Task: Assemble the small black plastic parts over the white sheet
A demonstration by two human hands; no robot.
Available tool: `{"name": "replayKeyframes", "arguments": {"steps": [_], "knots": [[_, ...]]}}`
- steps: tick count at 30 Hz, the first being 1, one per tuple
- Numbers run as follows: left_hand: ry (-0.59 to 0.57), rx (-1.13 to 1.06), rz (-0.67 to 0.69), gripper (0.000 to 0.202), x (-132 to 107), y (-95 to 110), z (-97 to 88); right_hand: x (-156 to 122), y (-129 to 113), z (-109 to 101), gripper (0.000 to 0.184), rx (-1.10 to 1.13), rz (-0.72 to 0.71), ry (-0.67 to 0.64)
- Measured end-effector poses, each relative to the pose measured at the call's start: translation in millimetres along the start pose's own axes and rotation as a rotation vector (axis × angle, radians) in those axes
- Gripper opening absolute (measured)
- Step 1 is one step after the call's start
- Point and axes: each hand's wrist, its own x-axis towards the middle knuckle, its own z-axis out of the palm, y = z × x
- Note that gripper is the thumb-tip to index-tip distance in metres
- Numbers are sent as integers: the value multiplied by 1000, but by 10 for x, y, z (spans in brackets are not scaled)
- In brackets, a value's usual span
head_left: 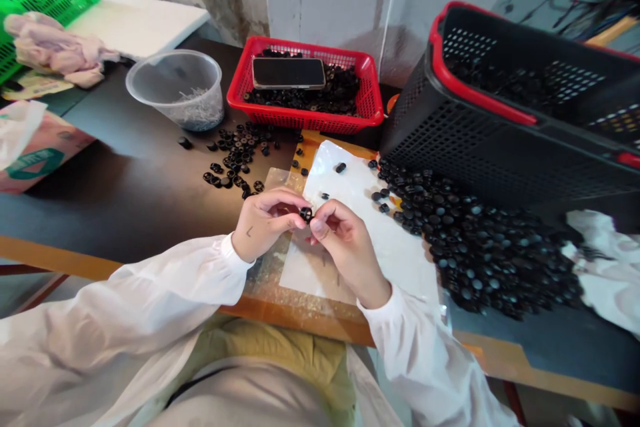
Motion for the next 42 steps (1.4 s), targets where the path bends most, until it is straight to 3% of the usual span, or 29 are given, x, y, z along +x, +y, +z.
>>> {"name": "replayKeyframes", "arguments": {"steps": [4, 9, 12, 17, 24, 30, 36, 42], "knots": [[-18, 31, 14, 22, -4, -16, -8, 2, 5, -32, 34, 73, 68, -38], [-43, -42, -43, 19, -26, -15, 5, 38, 1, -108, 33, 248, 313, -130], [-25, -11, -25, 18, -20, -6, 13, 57, -1, -131, 29, 337, 371, -147], [-13, 89, 4, 18, 5, -35, -6, 67, 31, -122, 36, 420, 397, -133], [-14, 107, -17, 19, 5, -13, -18, 75, 87, -139, 36, 349, 390, -93], [-86, 201, 134, 17, 21, 27, -82, 85, 119, -178, 47, 275, 414, -71], [-113, 307, 283, 20, 15, 16, -128, 90, 135, -155, 39, 234, 400, 21], [-141, 265, 252, 21, -11, 24, -112, 88, 130, -136, 40, 221, 392, 72]]}}
